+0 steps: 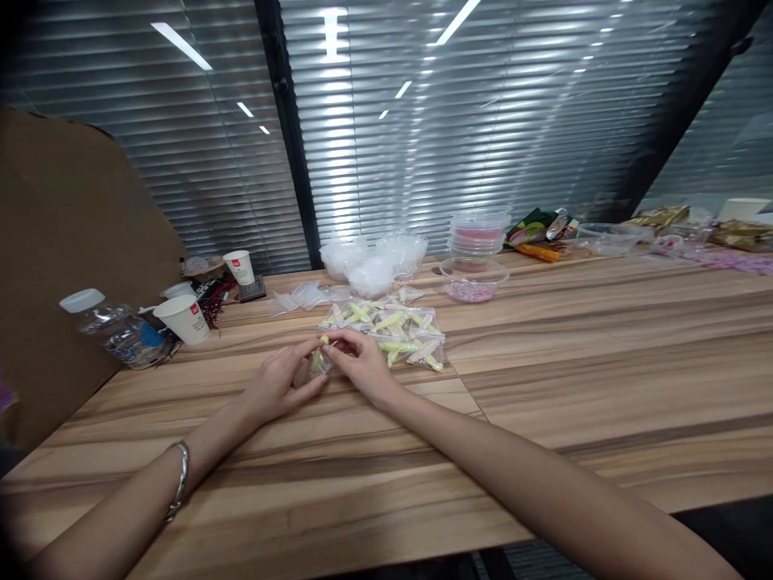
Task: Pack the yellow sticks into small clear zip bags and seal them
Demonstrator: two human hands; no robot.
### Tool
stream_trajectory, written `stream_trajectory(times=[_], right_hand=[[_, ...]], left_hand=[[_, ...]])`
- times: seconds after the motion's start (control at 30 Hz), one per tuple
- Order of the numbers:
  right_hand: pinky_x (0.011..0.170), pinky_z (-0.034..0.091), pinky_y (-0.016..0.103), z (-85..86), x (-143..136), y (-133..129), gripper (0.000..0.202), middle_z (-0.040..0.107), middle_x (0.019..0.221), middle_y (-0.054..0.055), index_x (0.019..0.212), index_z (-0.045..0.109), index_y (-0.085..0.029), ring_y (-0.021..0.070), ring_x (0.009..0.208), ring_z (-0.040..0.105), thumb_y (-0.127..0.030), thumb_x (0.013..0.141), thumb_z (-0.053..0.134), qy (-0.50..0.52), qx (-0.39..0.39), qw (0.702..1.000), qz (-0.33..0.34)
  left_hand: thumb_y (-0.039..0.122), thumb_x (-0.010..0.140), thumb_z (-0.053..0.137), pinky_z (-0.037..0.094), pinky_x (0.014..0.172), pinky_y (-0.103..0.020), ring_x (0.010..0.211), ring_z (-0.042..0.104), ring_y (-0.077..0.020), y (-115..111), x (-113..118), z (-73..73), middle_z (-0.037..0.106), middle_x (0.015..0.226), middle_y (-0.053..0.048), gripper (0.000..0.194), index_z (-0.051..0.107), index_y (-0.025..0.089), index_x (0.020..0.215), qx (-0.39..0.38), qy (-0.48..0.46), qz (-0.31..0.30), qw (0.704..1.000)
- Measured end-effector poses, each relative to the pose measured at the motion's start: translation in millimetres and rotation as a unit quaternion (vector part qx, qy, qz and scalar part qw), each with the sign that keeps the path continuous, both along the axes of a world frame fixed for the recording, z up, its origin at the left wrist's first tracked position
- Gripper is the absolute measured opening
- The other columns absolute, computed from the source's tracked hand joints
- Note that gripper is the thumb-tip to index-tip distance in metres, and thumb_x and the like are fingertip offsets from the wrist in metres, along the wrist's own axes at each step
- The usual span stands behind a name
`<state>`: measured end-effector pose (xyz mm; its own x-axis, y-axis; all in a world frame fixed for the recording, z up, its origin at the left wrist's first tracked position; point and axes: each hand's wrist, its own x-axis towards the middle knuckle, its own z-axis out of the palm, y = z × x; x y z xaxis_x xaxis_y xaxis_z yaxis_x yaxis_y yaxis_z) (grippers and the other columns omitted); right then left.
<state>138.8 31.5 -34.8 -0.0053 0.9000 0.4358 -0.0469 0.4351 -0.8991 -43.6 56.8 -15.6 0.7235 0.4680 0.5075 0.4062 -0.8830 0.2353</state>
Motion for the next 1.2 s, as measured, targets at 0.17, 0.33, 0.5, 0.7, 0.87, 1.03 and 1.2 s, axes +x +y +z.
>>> stream_trajectory(times=[0.17,0.33,0.5,0.7,0.87,1.03,1.2], right_hand=[[0.072,0.046,0.030,1.6,-0.5,-1.8,0.019,0.064,0.087,0.003,0.095,0.066,-0.023,0.0161,0.077,0.057,-0.030,0.078,0.063,-0.005,0.012,1.000,-0.004],[0.072,0.045,0.029,3.0,-0.7,-3.7,0.018,0.064,0.088,0.004,0.094,0.067,-0.023,0.0158,0.077,0.056,-0.029,0.078,0.063,-0.028,0.031,0.999,-0.021],[0.073,0.046,0.030,3.0,-0.3,-3.7,0.019,0.063,0.090,0.004,0.096,0.066,-0.022,0.0163,0.079,0.057,-0.030,0.079,0.062,-0.035,0.030,0.999,-0.022],[0.072,0.046,0.029,1.3,-0.4,-2.7,0.019,0.063,0.088,0.003,0.096,0.065,-0.022,0.0154,0.077,0.056,-0.030,0.079,0.062,-0.035,0.029,0.999,-0.023],[0.071,0.045,0.028,1.7,-0.9,-4.0,0.021,0.063,0.088,0.003,0.097,0.064,-0.022,0.0149,0.076,0.055,-0.031,0.078,0.062,-0.024,0.018,0.999,-0.015],[0.069,0.044,0.027,5.6,-2.2,-5.3,0.021,0.061,0.083,0.002,0.096,0.064,-0.022,0.0145,0.074,0.054,-0.032,0.077,0.064,-0.002,0.004,1.000,-0.014],[0.067,0.044,0.027,9.4,-2.1,-5.5,0.019,0.060,0.080,0.001,0.091,0.063,-0.023,0.0150,0.071,0.054,-0.034,0.076,0.065,0.042,-0.004,0.999,-0.024]], left_hand=[[0.034,0.083,0.053,0.044,0.088,-0.038,0.106,0.056,-0.0244,0.0,0.1,-0.2,0.055,0.125,-0.009,0.053,0.034,0.023,0.131,0.002,0.000,-0.002,1.000],[0.033,0.083,0.054,0.045,0.088,-0.038,0.106,0.056,-0.0238,0.1,0.5,-1.0,0.056,0.124,-0.009,0.053,0.035,0.023,0.131,0.008,-0.005,-0.006,1.000],[0.033,0.082,0.054,0.046,0.087,-0.038,0.105,0.057,-0.0235,-0.2,0.6,-0.9,0.056,0.123,-0.009,0.053,0.035,0.023,0.130,0.012,-0.005,-0.002,1.000],[0.033,0.083,0.054,0.045,0.087,-0.037,0.104,0.057,-0.0225,-0.9,0.0,-0.3,0.057,0.122,-0.008,0.050,0.036,0.022,0.128,0.006,-0.002,-0.002,1.000],[0.033,0.082,0.055,0.045,0.087,-0.037,0.104,0.057,-0.0233,0.1,0.0,-0.6,0.057,0.120,-0.009,0.050,0.036,0.021,0.128,0.003,-0.006,-0.002,1.000],[0.035,0.080,0.058,0.044,0.084,-0.040,0.101,0.058,-0.0257,-2.8,0.8,-2.5,0.059,0.113,-0.010,0.048,0.038,0.022,0.121,-0.078,-0.051,0.023,0.995],[0.030,0.081,0.058,0.043,0.087,-0.036,0.103,0.057,-0.0222,-3.4,5.9,1.9,0.060,0.111,-0.010,0.040,0.037,0.021,0.114,-0.328,-0.181,-0.055,0.926]])
